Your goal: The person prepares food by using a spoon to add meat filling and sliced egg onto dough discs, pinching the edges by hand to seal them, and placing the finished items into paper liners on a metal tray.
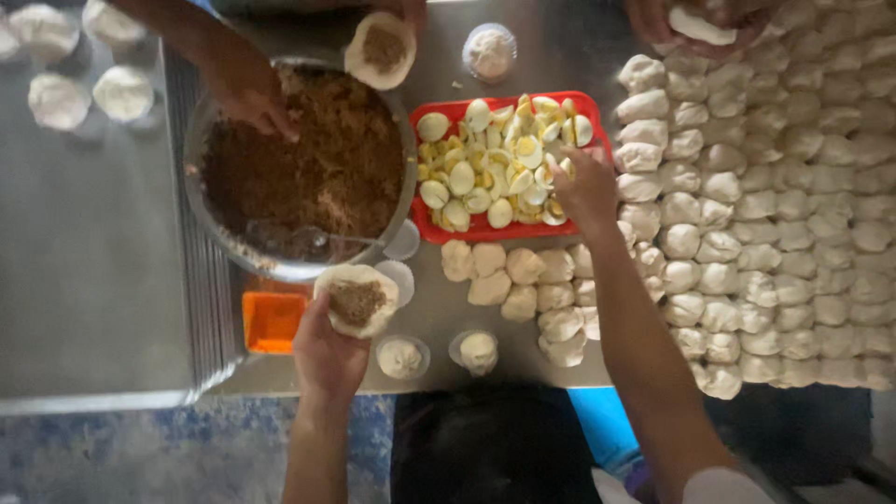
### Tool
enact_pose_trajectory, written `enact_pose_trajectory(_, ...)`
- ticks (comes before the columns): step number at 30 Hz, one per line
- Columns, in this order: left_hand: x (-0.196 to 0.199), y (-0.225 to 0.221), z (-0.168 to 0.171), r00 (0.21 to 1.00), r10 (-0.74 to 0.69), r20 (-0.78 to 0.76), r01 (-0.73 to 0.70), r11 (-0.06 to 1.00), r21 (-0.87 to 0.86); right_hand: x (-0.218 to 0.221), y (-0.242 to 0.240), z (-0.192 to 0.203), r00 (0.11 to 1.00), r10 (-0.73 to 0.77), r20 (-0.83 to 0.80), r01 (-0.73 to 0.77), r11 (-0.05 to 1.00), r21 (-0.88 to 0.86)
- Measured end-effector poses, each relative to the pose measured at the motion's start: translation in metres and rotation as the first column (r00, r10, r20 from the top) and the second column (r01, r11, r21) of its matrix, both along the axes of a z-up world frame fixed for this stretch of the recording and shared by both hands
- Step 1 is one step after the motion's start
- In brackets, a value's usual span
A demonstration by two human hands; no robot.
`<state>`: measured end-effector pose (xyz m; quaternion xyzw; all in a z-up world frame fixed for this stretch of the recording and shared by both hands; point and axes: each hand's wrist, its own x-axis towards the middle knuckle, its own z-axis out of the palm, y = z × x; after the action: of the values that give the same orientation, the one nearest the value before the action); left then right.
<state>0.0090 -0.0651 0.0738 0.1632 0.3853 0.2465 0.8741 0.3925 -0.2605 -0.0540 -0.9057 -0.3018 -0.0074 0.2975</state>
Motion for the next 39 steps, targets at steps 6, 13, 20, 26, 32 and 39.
enact_pose_trajectory(6, -0.041, -0.033, -0.020, 0.987, 0.097, -0.129, -0.110, 0.989, -0.099, -0.019, 0.015, 0.016, 0.972, 0.162, 0.173, -0.131, 0.975, -0.178)
enact_pose_trajectory(13, -0.020, -0.043, -0.033, 0.996, -0.067, -0.051, 0.061, 0.993, -0.105, 0.003, -0.004, -0.015, 0.978, 0.163, -0.129, -0.170, 0.984, -0.052)
enact_pose_trajectory(20, 0.036, -0.061, -0.016, 0.975, -0.217, -0.035, 0.216, 0.976, -0.040, -0.010, -0.044, 0.020, 0.560, 0.178, -0.809, 0.314, 0.858, 0.406)
enact_pose_trajectory(26, 0.098, -0.082, -0.026, 0.922, -0.386, 0.036, 0.387, 0.922, -0.024, -0.107, -0.042, 0.092, 0.618, 0.201, -0.761, 0.216, 0.887, 0.409)
enact_pose_trajectory(32, 0.131, -0.070, -0.017, 0.847, -0.517, -0.122, 0.520, 0.759, 0.391, -0.149, -0.029, 0.160, 0.884, 0.221, -0.412, -0.152, 0.969, 0.193)
enact_pose_trajectory(39, 0.132, -0.066, 0.011, 0.806, -0.557, -0.202, 0.581, 0.673, 0.458, -0.144, -0.020, 0.197, 0.903, 0.408, -0.132, -0.386, 0.908, 0.163)
